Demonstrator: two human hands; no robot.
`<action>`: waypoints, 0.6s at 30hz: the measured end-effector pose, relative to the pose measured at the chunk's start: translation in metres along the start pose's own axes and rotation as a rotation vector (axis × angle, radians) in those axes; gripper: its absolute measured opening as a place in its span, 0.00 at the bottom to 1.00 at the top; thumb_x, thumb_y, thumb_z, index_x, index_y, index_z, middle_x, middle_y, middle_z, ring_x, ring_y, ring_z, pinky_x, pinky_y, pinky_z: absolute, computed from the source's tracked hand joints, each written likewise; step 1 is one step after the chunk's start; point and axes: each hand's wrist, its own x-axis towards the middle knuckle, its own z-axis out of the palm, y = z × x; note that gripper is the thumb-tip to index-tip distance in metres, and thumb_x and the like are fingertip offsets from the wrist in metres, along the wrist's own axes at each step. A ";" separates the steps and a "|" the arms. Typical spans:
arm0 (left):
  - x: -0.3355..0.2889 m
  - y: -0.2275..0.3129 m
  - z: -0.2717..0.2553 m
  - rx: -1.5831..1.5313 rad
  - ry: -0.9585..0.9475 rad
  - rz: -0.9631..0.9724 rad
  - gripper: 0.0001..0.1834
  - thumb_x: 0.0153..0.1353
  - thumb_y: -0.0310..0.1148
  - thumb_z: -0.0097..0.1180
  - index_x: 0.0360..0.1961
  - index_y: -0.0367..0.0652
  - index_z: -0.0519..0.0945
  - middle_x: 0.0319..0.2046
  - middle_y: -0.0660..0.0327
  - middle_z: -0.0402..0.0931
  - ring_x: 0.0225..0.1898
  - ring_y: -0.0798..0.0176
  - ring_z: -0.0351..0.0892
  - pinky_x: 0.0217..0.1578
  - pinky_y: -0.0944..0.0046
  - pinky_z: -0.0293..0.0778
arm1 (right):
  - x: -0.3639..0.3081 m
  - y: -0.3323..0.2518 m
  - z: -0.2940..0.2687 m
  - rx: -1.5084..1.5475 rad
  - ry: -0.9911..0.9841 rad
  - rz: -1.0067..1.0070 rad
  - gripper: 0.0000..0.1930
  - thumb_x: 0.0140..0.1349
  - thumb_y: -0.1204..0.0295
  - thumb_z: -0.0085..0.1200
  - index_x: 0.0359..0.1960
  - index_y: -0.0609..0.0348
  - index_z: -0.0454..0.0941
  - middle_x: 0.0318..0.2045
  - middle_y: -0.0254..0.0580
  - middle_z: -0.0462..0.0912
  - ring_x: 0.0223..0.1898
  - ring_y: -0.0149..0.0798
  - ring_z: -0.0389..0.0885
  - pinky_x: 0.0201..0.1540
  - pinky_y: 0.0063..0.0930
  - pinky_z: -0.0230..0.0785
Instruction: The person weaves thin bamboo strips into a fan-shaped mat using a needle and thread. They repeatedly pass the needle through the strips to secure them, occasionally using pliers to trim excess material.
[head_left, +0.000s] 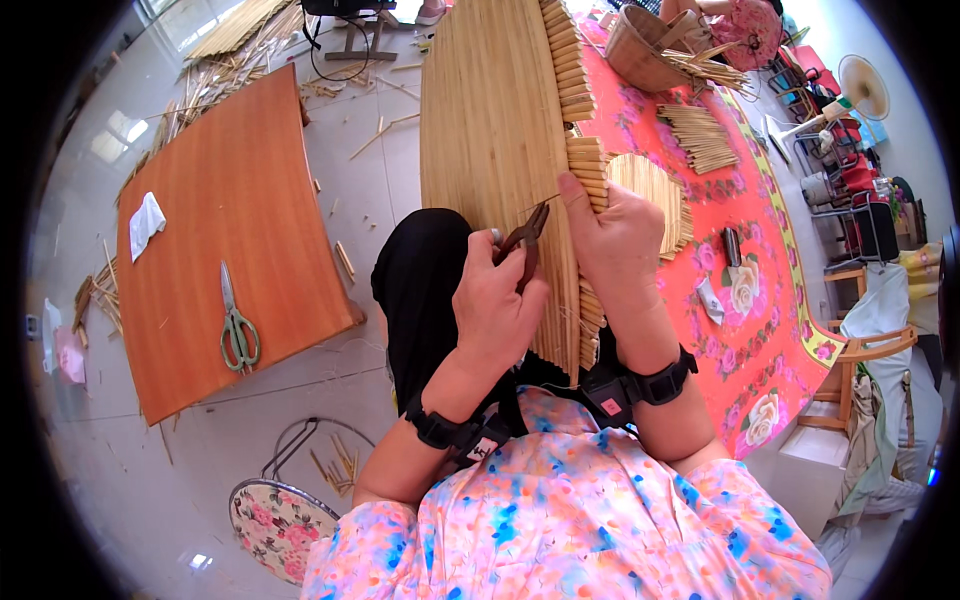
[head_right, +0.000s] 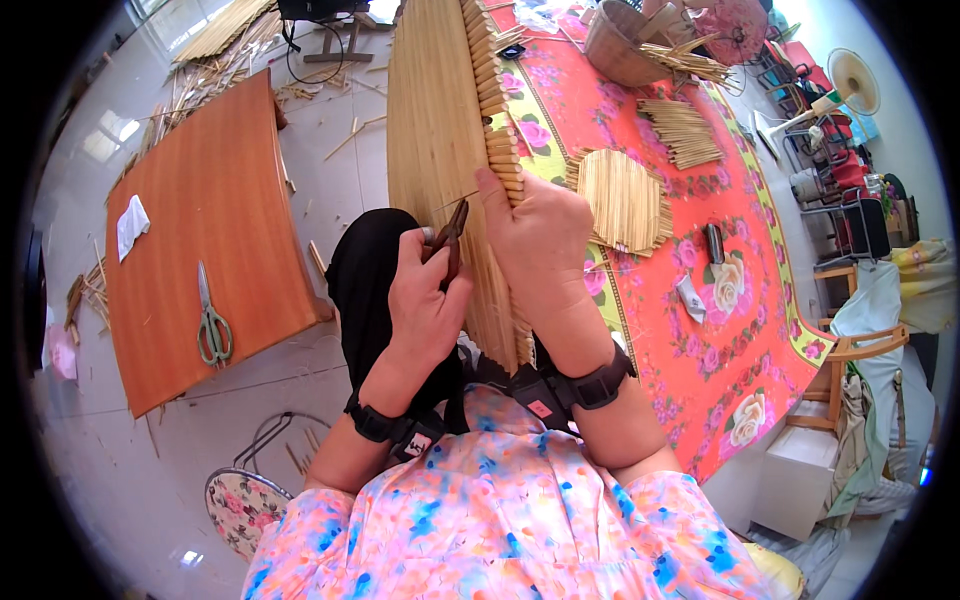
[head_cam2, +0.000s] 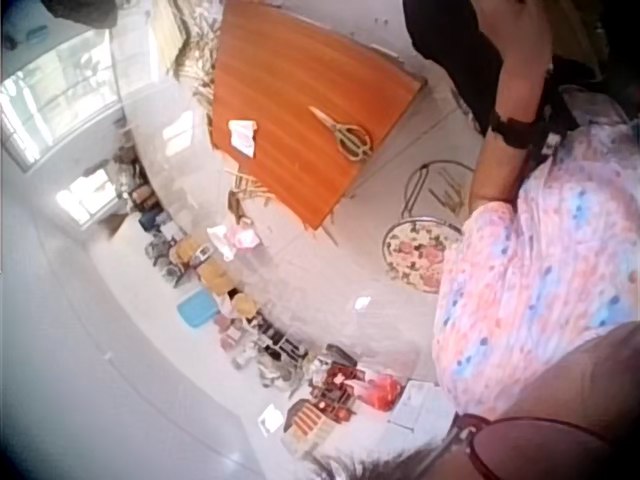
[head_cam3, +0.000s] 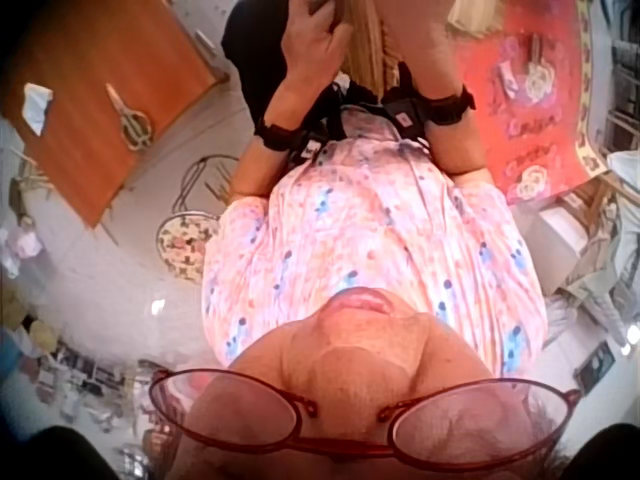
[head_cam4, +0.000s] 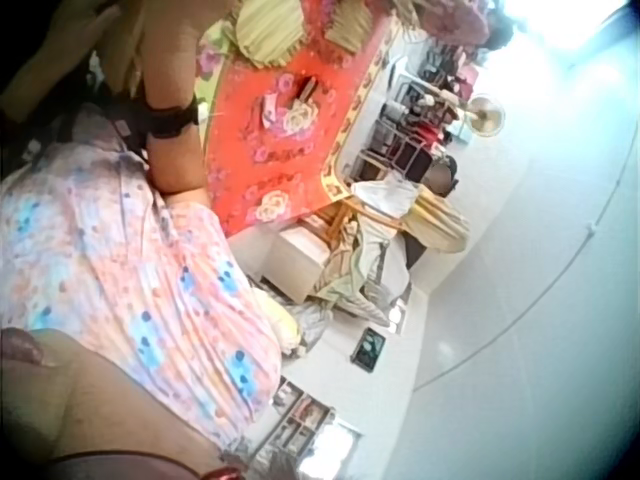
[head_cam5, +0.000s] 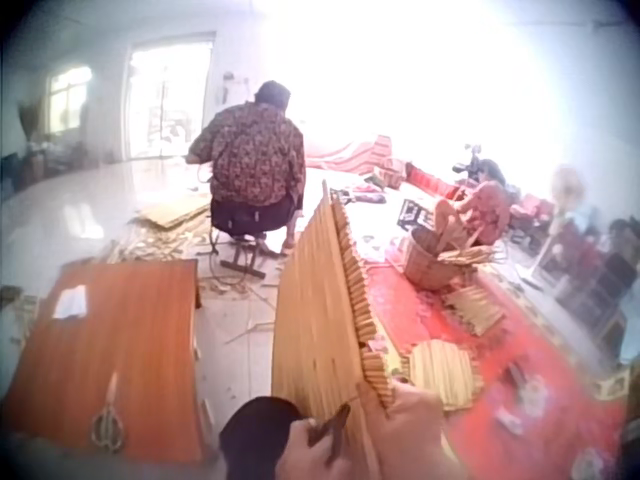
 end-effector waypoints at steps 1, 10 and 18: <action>0.003 0.002 0.001 0.011 0.009 0.010 0.11 0.56 0.27 0.56 0.39 0.36 0.81 0.43 0.51 0.70 0.36 0.51 0.76 0.38 0.58 0.74 | 0.000 -0.002 -0.001 -0.001 -0.004 0.010 0.23 0.65 0.55 0.57 0.21 0.62 0.78 0.15 0.54 0.73 0.19 0.55 0.74 0.23 0.42 0.66; 0.010 0.009 0.011 0.041 -0.016 0.014 0.08 0.54 0.26 0.58 0.35 0.35 0.80 0.39 0.49 0.71 0.35 0.46 0.78 0.35 0.56 0.75 | 0.001 0.003 0.000 0.038 -0.017 0.033 0.22 0.65 0.56 0.57 0.21 0.63 0.79 0.15 0.53 0.74 0.20 0.55 0.76 0.24 0.42 0.67; 0.009 0.002 0.016 -0.097 0.071 0.075 0.05 0.53 0.23 0.59 0.30 0.33 0.77 0.33 0.50 0.70 0.30 0.47 0.76 0.30 0.56 0.73 | 0.003 -0.004 0.000 0.018 -0.019 -0.009 0.22 0.64 0.56 0.58 0.20 0.62 0.78 0.14 0.54 0.74 0.19 0.56 0.76 0.24 0.42 0.67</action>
